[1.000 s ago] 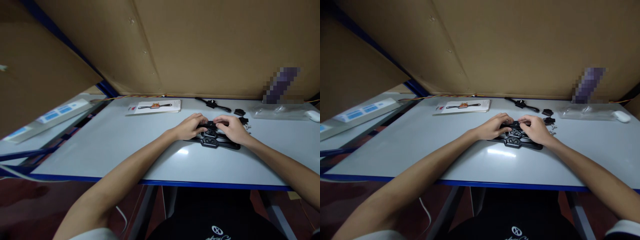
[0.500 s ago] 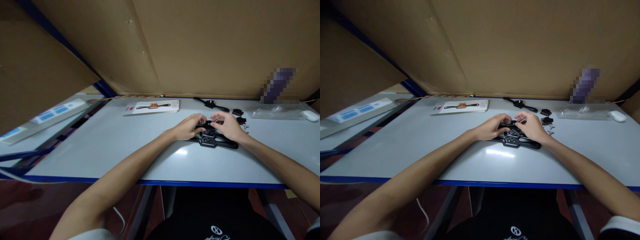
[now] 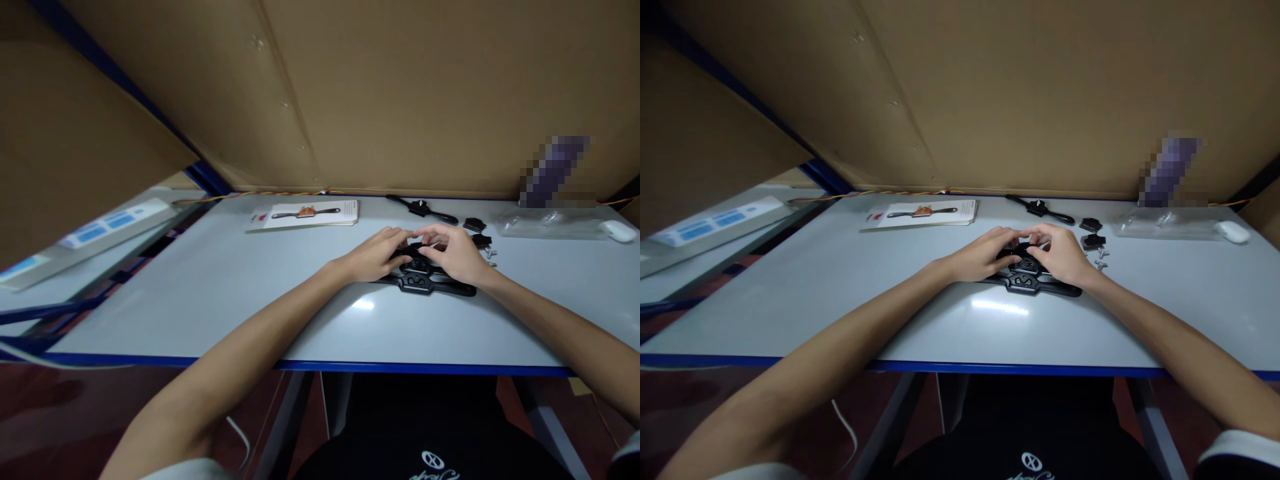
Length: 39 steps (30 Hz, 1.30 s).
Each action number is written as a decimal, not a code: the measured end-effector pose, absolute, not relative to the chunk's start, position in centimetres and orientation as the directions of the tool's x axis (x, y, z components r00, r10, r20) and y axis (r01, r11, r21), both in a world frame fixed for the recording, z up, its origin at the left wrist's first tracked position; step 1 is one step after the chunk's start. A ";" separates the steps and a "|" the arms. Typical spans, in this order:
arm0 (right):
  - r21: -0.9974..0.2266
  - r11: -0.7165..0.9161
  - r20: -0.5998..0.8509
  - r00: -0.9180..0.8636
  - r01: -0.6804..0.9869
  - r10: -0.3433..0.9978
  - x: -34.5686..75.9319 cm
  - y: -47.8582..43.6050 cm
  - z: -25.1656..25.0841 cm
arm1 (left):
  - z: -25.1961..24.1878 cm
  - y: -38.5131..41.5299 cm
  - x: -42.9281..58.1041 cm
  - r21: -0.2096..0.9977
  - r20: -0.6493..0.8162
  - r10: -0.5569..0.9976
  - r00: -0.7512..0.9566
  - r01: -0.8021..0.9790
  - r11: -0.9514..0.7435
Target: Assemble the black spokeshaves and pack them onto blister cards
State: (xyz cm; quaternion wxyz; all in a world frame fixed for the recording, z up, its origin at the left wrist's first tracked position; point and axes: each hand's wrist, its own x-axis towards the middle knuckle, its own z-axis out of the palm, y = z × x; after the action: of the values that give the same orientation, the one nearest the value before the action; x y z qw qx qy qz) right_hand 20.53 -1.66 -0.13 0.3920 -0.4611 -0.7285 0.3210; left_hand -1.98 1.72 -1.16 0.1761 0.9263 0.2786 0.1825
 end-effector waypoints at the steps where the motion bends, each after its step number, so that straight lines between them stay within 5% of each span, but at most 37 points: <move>1: -0.833 0.369 0.282 -0.258 0.412 0.924 20.7 -1.6 0.0 | -1.1 1.7 -2.0 0.423 0.241 0.577 0.780 0.451 -0.786; 6: -0.856 0.354 0.353 -0.073 0.377 0.933 23.4 -0.4 1.0 | -1.0 1.5 -1.9 0.407 0.220 0.591 0.776 0.478 -0.779; 10: -0.795 0.346 0.427 0.053 0.499 0.903 26.3 0.8 1.5 | -0.8 1.5 -1.8 0.392 0.207 0.568 0.797 0.464 -0.794; 23: -0.769 0.113 0.195 0.063 0.630 0.979 30.0 3.6 -1.1 | -1.2 1.8 -1.8 0.375 0.219 0.546 0.808 0.447 -0.812; 28: -0.681 0.216 0.266 -0.038 0.700 0.963 30.5 3.7 -1.1 | -1.2 1.8 -1.8 0.360 0.216 0.552 0.806 0.459 -0.812; 32: -0.482 0.340 0.349 -0.179 0.807 0.920 30.5 3.5 -1.0 | -1.0 1.7 -1.7 0.358 0.209 0.548 0.810 0.458 -0.814; 39: -0.298 0.448 0.318 -0.354 0.843 0.879 30.6 3.3 -1.0 | -1.0 1.8 -1.8 0.344 0.225 0.531 0.817 0.443 -0.828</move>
State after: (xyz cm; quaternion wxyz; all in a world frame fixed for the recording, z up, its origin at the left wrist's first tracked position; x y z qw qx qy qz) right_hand 30.59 3.29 -0.96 0.2200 -0.5239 -0.8218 0.0412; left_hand -1.79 1.84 -0.96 0.1392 0.9429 0.2582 0.1576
